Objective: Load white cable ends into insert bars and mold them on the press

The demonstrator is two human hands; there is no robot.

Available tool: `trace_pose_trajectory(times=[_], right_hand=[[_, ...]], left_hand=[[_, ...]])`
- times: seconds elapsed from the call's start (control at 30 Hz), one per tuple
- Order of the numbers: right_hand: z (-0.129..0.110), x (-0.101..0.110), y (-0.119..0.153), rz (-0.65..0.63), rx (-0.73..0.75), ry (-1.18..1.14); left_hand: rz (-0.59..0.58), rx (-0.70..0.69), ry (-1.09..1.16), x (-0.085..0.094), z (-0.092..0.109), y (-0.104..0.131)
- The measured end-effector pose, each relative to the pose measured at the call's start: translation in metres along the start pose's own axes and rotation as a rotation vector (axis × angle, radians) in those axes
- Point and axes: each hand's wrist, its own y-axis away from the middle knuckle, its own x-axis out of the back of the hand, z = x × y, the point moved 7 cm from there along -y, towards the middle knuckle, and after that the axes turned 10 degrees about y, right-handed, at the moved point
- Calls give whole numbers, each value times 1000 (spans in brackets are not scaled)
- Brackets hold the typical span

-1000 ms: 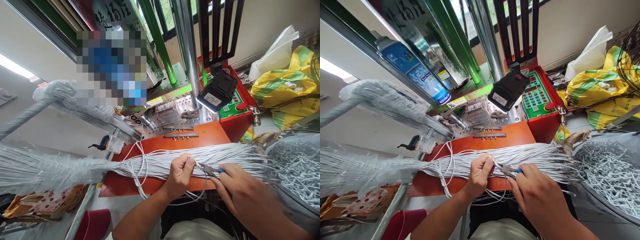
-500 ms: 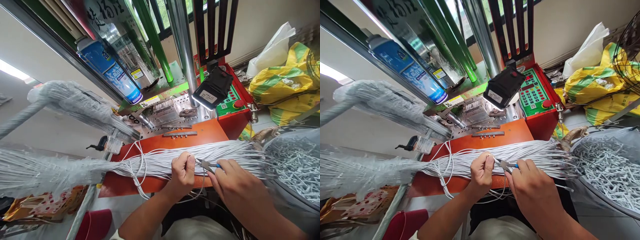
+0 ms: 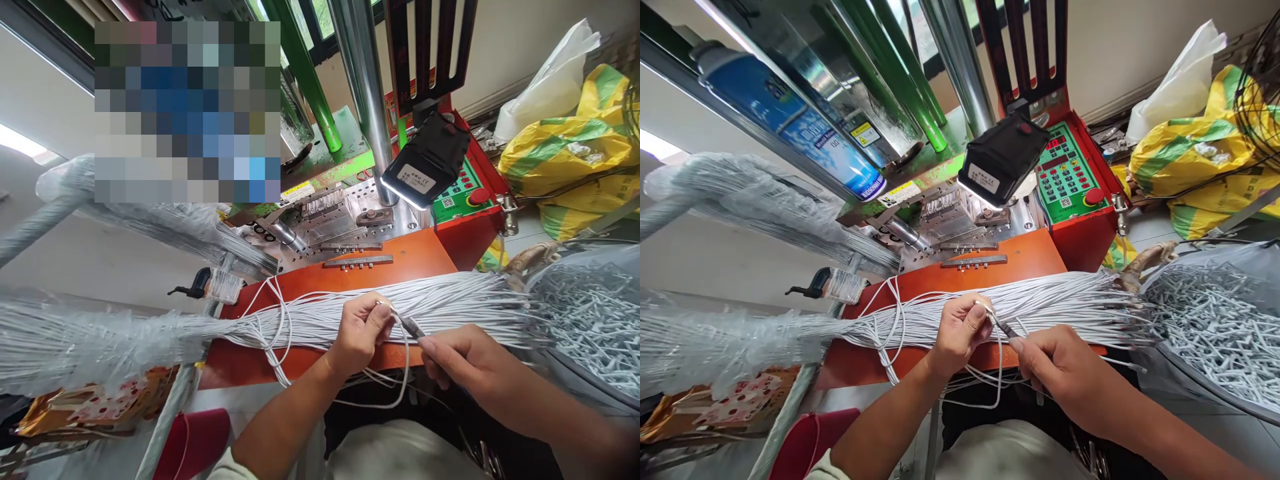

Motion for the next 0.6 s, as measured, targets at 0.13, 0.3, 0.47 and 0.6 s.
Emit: trace_pose_trajectory(times=[0.13, 0.3, 0.47, 0.6], right_hand=[[-13, 23, 4, 431, 64, 563], [-30, 24, 6, 578, 101, 852], [-28, 21, 6, 567, 139, 819], [-19, 20, 7, 476, 129, 529]], left_hand=[[68, -65, -204, -1, 7, 0], [115, -157, -349, -6, 14, 4], [101, -177, -359, -6, 13, 2], [41, -208, -354, -5, 18, -3]])
